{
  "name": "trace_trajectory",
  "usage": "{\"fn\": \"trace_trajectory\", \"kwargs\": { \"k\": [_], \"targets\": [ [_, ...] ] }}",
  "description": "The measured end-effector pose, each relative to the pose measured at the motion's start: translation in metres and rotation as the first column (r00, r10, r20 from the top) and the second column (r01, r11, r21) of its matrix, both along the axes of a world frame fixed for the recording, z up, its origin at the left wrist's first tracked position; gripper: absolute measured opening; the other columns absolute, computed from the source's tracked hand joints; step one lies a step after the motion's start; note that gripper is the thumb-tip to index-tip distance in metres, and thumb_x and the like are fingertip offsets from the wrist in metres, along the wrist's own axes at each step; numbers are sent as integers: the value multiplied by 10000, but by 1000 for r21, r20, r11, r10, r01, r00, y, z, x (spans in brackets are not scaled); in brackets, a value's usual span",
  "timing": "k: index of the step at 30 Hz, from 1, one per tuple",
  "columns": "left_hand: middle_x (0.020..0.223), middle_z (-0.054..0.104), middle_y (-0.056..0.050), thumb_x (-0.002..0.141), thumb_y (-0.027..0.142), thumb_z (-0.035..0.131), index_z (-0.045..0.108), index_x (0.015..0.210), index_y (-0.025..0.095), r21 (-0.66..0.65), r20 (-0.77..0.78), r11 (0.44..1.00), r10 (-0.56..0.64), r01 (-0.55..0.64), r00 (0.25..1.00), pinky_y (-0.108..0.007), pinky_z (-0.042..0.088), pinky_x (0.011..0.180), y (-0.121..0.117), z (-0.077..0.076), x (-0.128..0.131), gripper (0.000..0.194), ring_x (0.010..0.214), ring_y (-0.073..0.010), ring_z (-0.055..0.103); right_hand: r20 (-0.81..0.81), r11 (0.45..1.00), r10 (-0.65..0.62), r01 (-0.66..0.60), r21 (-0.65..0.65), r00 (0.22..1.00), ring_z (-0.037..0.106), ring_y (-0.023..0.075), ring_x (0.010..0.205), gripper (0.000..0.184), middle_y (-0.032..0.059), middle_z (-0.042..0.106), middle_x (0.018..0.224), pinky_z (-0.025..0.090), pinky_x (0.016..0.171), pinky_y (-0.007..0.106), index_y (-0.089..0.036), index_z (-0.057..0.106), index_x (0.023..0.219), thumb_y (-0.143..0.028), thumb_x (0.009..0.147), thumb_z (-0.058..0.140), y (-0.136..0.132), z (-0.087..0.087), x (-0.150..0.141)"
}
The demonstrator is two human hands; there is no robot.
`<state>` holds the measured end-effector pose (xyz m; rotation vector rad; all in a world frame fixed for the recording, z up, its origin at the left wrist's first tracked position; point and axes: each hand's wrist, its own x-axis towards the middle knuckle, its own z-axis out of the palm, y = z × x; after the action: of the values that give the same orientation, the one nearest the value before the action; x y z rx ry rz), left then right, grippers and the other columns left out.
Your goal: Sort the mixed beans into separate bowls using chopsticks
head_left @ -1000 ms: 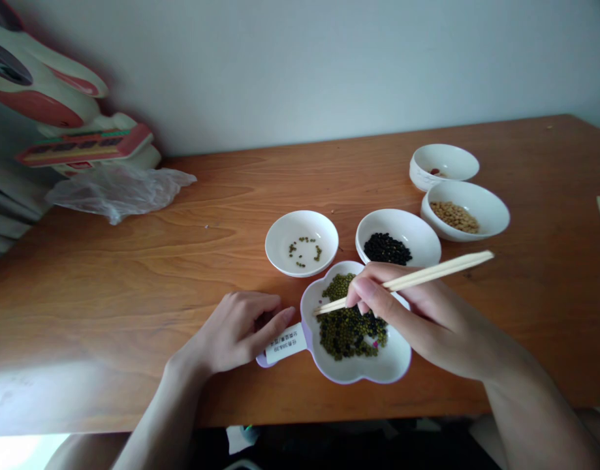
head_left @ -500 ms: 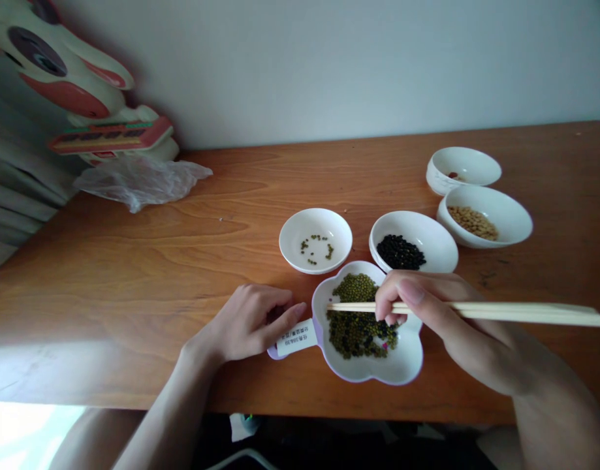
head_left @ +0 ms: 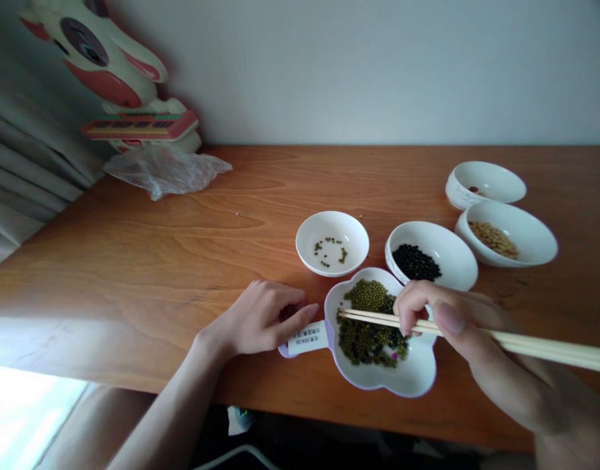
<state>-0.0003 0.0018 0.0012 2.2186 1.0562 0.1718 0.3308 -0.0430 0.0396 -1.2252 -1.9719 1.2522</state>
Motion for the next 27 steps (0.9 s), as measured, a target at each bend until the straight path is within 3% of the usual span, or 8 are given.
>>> {"fn": "trace_trajectory", "kwargs": {
  "k": [9, 27],
  "targets": [
    [709, 630, 12, 1143, 492, 458, 635, 811, 185, 4, -2, 1000, 9, -9, 1000, -282, 323, 598, -1, -2, -1, 485, 602, -109, 516, 72, 998, 27, -31, 55, 997, 556, 180, 762, 412, 14, 607, 882, 448, 682, 321, -259, 558, 979, -477, 1164, 261, -2, 2, -3],
    [711, 631, 10, 1146, 501, 458, 644, 819, 186, 0, 2, 1000, 8, -8, 1000, -280, 337, 603, 0, -3, -1, 491, 604, -108, 517, 118, 978, 100, -119, 172, 988, 570, 125, 695, 335, -17, 605, 814, 448, 640, 264, -231, 561, 953, -387, 1169, 359, 4, 19, -20]
  ]
}}
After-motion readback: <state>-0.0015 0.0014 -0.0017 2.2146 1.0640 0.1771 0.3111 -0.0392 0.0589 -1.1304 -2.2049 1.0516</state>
